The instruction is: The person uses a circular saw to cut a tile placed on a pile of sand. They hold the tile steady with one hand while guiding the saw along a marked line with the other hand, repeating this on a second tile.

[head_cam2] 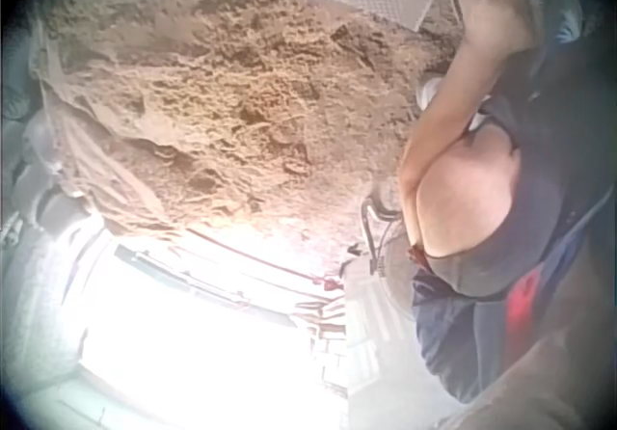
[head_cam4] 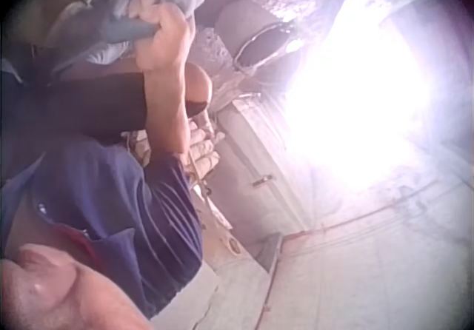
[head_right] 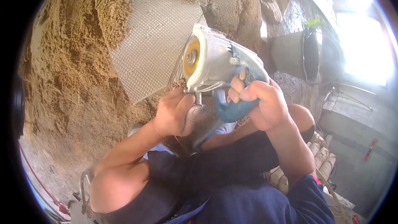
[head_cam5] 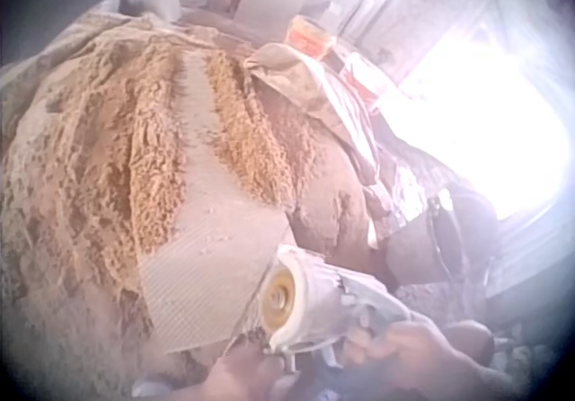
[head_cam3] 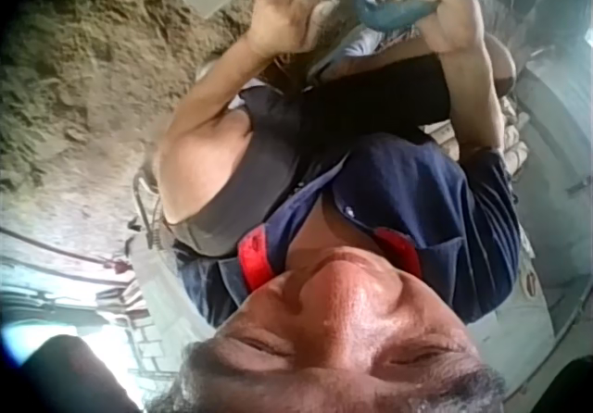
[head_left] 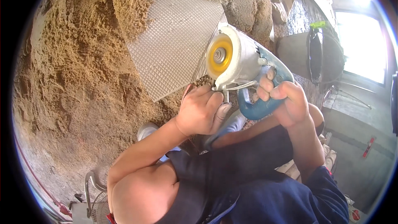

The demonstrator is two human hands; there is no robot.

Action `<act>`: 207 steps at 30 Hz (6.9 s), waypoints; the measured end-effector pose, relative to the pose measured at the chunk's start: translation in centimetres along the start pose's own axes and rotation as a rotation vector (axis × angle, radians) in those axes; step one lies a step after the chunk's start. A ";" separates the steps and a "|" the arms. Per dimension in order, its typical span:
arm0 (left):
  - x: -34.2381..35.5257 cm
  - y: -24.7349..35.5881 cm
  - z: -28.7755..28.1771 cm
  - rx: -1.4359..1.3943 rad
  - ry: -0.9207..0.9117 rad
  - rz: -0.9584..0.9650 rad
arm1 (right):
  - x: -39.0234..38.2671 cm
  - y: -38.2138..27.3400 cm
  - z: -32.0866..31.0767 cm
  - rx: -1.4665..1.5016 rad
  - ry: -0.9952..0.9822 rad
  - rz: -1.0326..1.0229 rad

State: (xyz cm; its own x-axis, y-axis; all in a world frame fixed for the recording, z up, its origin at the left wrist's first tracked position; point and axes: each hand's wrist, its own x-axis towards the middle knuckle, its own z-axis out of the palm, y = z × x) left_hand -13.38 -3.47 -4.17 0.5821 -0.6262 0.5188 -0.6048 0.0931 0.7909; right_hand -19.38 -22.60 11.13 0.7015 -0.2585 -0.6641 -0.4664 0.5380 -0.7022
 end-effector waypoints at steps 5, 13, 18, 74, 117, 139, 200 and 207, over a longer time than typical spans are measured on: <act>0.4 -0.2 0.6 -0.086 0.012 0.008 | -0.3 0.1 -0.4 0.020 0.007 -0.004; 0.4 -0.2 0.5 -0.095 0.021 0.020 | -0.5 0.1 -0.3 0.022 -0.001 -0.020; 0.2 -0.3 0.0 -0.034 0.056 -0.008 | -0.1 0.0 0.3 0.022 -0.031 -0.025; 0.7 0.3 0.0 -0.044 -0.026 -0.052 | -0.4 0.1 0.1 0.053 0.038 -0.021; -0.2 0.1 0.7 -0.103 0.007 0.031 | -1.1 0.5 0.0 0.071 0.069 0.023; -0.6 0.0 1.4 -0.125 -0.004 0.060 | -1.4 0.6 -0.4 0.014 0.075 0.016; 1.8 -0.2 1.6 -0.065 -0.017 -0.015 | 0.0 -0.5 -1.7 0.062 0.043 -0.033; 2.1 -0.4 1.8 -0.085 -0.066 -0.003 | -0.2 -0.6 -2.2 0.063 0.052 -0.042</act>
State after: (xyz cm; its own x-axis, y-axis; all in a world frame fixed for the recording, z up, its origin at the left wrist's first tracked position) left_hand -12.88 -6.28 -4.01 0.5452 -0.6760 0.4959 -0.5533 0.1542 0.8186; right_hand -20.46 -24.67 11.14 0.6902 -0.3217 -0.6481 -0.4018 0.5746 -0.7131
